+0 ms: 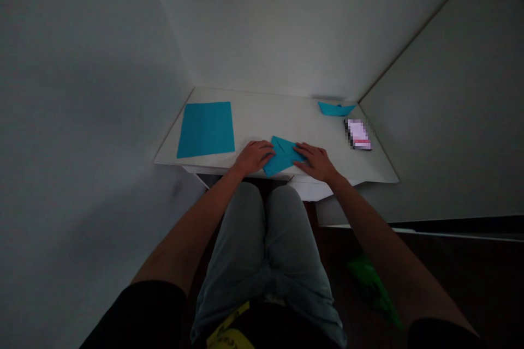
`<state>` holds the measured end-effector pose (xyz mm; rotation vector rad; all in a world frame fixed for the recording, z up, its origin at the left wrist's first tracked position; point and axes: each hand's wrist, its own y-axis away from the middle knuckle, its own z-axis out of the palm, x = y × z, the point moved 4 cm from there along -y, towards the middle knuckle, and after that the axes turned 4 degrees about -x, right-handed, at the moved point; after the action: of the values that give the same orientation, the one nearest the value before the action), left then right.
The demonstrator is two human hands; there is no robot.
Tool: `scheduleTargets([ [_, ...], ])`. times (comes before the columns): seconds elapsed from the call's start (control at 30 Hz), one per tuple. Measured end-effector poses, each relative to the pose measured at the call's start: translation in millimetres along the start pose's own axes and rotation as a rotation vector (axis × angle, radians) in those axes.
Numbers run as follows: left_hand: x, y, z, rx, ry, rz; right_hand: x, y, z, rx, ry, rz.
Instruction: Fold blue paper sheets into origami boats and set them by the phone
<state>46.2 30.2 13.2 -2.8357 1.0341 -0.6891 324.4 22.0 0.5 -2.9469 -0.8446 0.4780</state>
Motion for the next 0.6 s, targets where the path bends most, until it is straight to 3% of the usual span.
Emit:
scheduleTargets([
  [0.27,6,3,1,-0.008,0.039,0.055,14,30,-3,0.075,0.056,0.085],
  [0.6,3,4,5,0.008,0.020,0.107,14,25,-3,0.144,0.018,0.152],
])
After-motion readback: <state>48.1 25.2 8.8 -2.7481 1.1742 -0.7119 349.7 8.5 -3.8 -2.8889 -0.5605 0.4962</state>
